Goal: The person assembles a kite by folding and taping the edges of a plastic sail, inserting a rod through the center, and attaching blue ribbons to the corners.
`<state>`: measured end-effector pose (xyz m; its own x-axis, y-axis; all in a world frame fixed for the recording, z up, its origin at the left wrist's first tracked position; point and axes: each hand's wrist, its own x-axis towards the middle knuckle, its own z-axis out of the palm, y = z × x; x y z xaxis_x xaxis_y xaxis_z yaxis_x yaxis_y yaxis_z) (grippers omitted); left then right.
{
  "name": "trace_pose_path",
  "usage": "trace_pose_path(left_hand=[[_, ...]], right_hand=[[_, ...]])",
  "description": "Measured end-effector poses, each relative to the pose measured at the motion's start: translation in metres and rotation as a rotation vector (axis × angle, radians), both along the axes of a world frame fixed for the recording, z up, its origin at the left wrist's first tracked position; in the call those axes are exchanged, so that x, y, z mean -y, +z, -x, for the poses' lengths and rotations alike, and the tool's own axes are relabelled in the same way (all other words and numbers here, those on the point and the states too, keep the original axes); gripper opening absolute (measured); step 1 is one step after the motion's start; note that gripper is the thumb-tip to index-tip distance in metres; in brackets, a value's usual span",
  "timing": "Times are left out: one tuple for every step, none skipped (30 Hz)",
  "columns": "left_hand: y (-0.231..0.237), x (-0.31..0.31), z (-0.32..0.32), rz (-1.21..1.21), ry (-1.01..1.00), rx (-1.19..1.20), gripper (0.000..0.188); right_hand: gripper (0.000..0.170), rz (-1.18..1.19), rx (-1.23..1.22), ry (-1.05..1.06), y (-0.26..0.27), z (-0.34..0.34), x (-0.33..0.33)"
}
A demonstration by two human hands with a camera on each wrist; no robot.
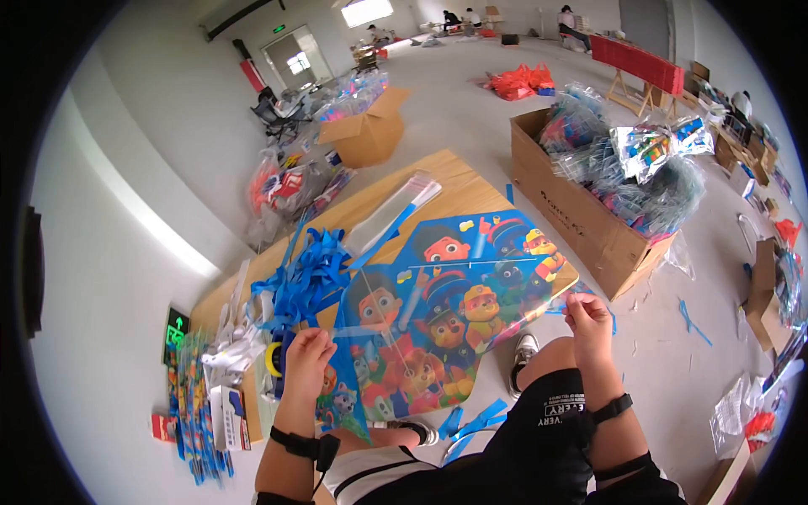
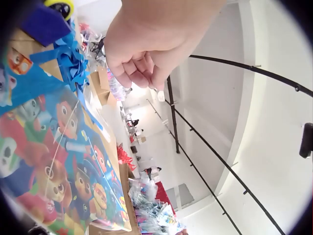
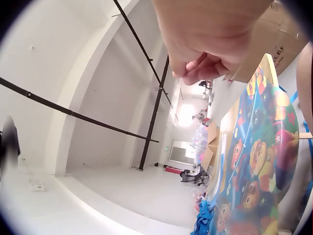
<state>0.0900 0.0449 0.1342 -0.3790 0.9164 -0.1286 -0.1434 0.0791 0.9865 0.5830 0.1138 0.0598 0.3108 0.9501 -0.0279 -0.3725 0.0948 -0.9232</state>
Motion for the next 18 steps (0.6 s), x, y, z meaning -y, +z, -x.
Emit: trace_pose_path(left_hand=[[-0.007, -0.017, 0.002, -0.017, -0.036, 0.069, 0.018], [-0.008, -0.034, -0.001, 0.052, -0.017, 0.03, 0.016], [-0.013, -0.05, -0.002, 0.051, -0.035, 0.026, 0.016], [-0.021, -0.069, 0.0, 0.077, -0.039, 0.005, 0.019], [-0.03, -0.089, 0.001, 0.104, -0.043, -0.016, 0.021], [-0.04, -0.109, 0.004, 0.105, -0.062, -0.02, 0.021], [-0.052, -0.127, 0.008, 0.158, -0.083, -0.033, 0.02], [-0.066, -0.145, 0.01, 0.212, -0.102, -0.047, 0.02], [-0.082, -0.162, 0.01, 0.218, -0.121, -0.051, 0.02], [-0.098, -0.178, 0.011, 0.23, -0.089, -0.125, 0.024], [-0.11, -0.194, 0.01, 0.237, -0.057, -0.199, 0.028], [-0.121, -0.208, 0.01, 0.234, -0.074, -0.206, 0.028], [-0.133, -0.221, 0.009, 0.208, -0.05, -0.289, 0.03], [-0.142, -0.231, 0.008, 0.182, -0.025, -0.372, 0.032], [-0.152, -0.242, 0.008, 0.181, -0.043, -0.377, 0.032], [-0.159, -0.251, 0.007, 0.157, -0.001, -0.425, 0.033], [-0.166, -0.26, 0.006, 0.134, 0.042, -0.473, 0.034], [-0.173, -0.267, 0.007, 0.135, 0.026, -0.476, 0.034]], right_hand=[[0.007, -0.001, -0.004, -0.015, -0.007, -0.001, -0.01], [0.008, 0.049, 0.064, -0.032, -0.014, -0.002, -0.021], [0.009, 0.101, 0.132, -0.05, -0.022, -0.004, -0.032], [0.013, 0.094, 0.149, -0.068, -0.031, -0.006, -0.044], [0.013, 0.096, 0.145, -0.086, -0.037, -0.008, -0.056], [0.013, 0.122, 0.246, -0.077, -0.044, -0.01, -0.067], [0.014, 0.151, 0.347, -0.067, -0.048, -0.013, -0.077], [0.014, 0.16, 0.343, -0.088, -0.047, -0.01, -0.084], [0.014, 0.169, 0.339, -0.105, -0.047, -0.006, -0.093], [0.015, 0.209, 0.332, -0.141, -0.048, -0.002, -0.103], [0.016, 0.247, 0.323, -0.177, -0.052, 0.0, -0.113], [0.019, 0.248, 0.444, -0.248, -0.058, 0.002, -0.125], [0.019, 0.251, 0.439, -0.265, -0.064, 0.003, -0.136], [0.019, 0.237, 0.598, -0.297, -0.068, 0.004, -0.146], [0.02, 0.226, 0.759, -0.327, -0.072, 0.005, -0.155], [0.017, 0.213, 0.798, -0.337, -0.077, 0.006, -0.163], [0.017, 0.224, 0.796, -0.351, -0.081, 0.006, -0.169], [0.017, 0.183, 0.846, -0.342, -0.085, 0.006, -0.176]])
